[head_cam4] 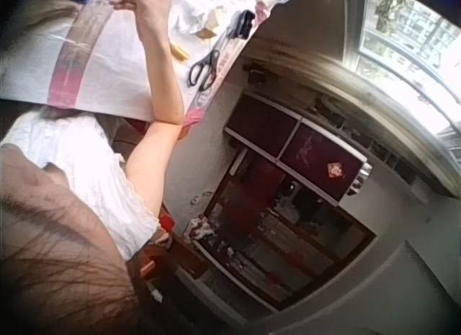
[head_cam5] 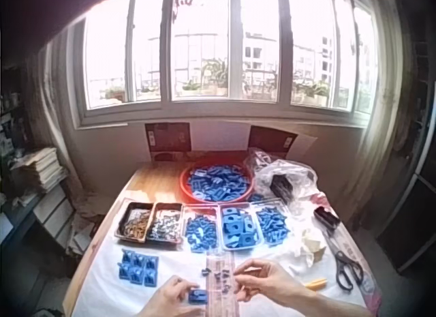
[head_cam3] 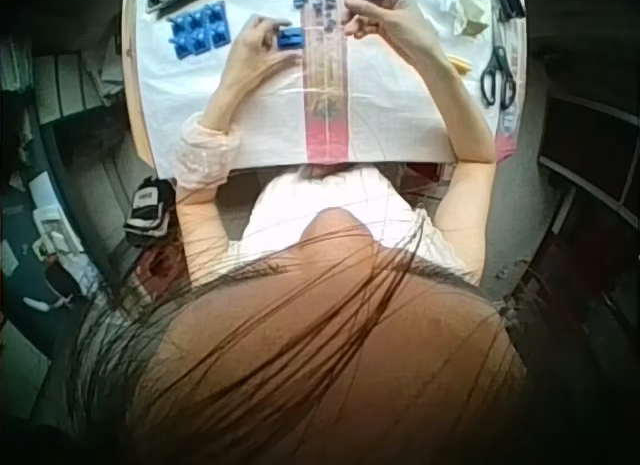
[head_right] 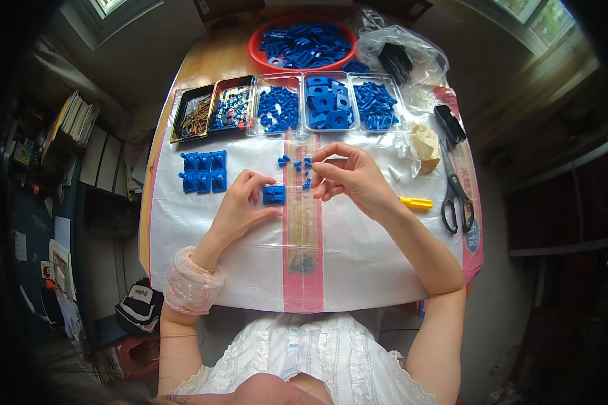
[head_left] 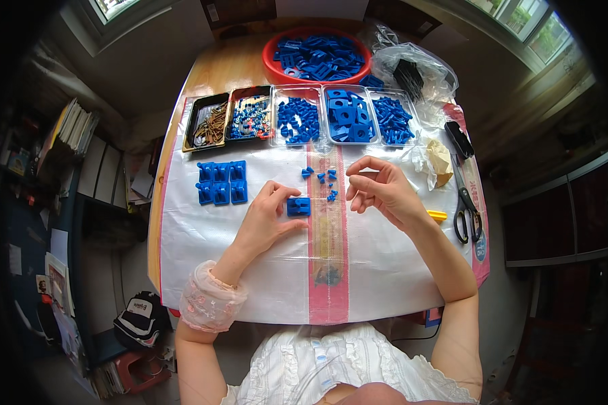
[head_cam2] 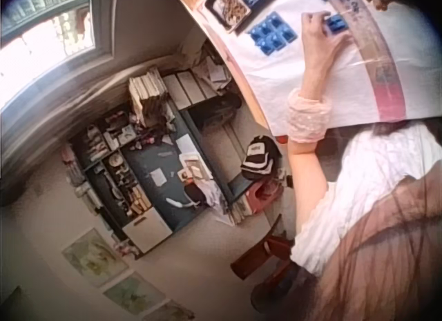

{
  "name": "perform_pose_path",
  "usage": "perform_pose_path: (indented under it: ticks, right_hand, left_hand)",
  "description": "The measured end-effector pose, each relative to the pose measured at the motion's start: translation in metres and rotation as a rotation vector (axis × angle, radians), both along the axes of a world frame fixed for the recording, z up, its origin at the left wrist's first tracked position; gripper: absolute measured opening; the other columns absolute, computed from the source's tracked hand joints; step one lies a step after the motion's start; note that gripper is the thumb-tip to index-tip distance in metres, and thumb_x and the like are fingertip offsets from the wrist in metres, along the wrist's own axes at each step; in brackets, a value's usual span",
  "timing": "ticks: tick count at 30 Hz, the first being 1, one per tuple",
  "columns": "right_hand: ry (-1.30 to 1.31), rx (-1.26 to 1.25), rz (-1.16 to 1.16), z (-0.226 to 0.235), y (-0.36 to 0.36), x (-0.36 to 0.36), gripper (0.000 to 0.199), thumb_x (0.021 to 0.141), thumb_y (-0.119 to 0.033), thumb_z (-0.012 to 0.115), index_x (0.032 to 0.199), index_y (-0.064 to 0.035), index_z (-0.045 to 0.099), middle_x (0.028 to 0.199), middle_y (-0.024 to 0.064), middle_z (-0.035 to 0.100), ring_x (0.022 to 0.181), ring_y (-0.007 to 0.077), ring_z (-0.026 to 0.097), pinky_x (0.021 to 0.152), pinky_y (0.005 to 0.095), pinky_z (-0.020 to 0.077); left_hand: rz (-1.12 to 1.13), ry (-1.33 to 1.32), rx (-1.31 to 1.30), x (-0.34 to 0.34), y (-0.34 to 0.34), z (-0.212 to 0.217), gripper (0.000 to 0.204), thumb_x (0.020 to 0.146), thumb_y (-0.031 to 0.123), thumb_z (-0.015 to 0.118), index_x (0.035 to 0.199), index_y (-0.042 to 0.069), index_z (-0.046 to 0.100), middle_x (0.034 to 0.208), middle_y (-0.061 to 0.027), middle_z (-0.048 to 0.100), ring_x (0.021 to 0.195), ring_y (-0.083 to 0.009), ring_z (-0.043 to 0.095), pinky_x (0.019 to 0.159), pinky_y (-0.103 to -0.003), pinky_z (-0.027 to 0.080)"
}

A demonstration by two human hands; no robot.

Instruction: Manually assemble small blue plastic components using a screwdriver and spring-loaded tool.

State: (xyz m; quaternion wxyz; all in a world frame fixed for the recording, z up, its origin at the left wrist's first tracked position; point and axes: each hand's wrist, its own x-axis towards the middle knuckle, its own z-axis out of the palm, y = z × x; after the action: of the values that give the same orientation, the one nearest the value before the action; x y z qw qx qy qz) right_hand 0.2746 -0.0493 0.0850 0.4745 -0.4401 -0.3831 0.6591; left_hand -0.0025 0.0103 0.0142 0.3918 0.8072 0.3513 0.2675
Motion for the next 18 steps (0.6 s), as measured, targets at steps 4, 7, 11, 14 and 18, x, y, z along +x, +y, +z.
perform_pose_path:
  ticks: [4, 7, 11, 14, 18]
  right_hand:
    - [-0.386, 0.163, -0.044, 0.016, -0.009, -0.010, 0.018, 0.094, -0.003, 0.075, 0.110, -0.0018, 0.067, 0.095, 0.0084, 0.076, 0.079, 0.0153, 0.076, 0.069, 0.0252, 0.0605]
    - [-0.576, 0.405, -0.104, 0.014, -0.012, -0.019, 0.018, 0.091, 0.001, 0.074, 0.108, -0.0026, 0.069, 0.094, 0.0062, 0.075, 0.085, 0.0144, 0.075, 0.072, 0.0261, 0.0596]
    - [-0.797, 0.577, -0.084, 0.016, -0.016, -0.020, 0.016, 0.088, 0.006, 0.074, 0.101, -0.0012, 0.071, 0.097, 0.0057, 0.075, 0.098, 0.0154, 0.072, 0.087, 0.0291, 0.0570]
    - [-0.781, 0.477, 0.028, 0.023, -0.019, -0.023, 0.013, 0.087, 0.006, 0.074, 0.098, -0.0003, 0.072, 0.097, 0.0068, 0.074, 0.095, 0.0162, 0.071, 0.086, 0.0306, 0.0553]
    - [-0.800, 0.607, -0.018, 0.006, -0.016, -0.029, 0.013, 0.088, 0.003, 0.076, 0.100, -0.0023, 0.073, 0.094, 0.0072, 0.074, 0.087, 0.0159, 0.071, 0.080, 0.0295, 0.0544]
  left_hand:
    - [-0.002, -0.004, 0.015, 0.000, 0.001, -0.001, 0.057, 0.072, 0.023, 0.095, 0.121, 0.005, 0.071, 0.102, -0.0038, 0.056, 0.076, -0.0142, 0.052, 0.072, -0.030, 0.049]
    - [0.005, -0.014, 0.008, 0.000, 0.001, -0.001, 0.055, 0.073, 0.023, 0.095, 0.119, 0.006, 0.071, 0.101, -0.0036, 0.056, 0.076, -0.0138, 0.051, 0.072, -0.030, 0.049]
    - [0.007, -0.045, -0.011, 0.001, 0.001, 0.001, 0.053, 0.073, 0.022, 0.095, 0.118, 0.006, 0.072, 0.101, -0.0032, 0.056, 0.076, -0.0134, 0.051, 0.072, -0.029, 0.049]
    - [-0.001, -0.046, -0.010, 0.000, 0.001, 0.001, 0.050, 0.072, 0.016, 0.094, 0.117, 0.006, 0.073, 0.100, -0.0031, 0.057, 0.076, -0.0134, 0.052, 0.072, -0.029, 0.049]
    - [-0.005, -0.034, -0.012, 0.001, 0.001, 0.001, 0.047, 0.072, 0.011, 0.092, 0.115, 0.006, 0.074, 0.100, -0.0033, 0.058, 0.077, -0.0138, 0.053, 0.073, -0.030, 0.050]
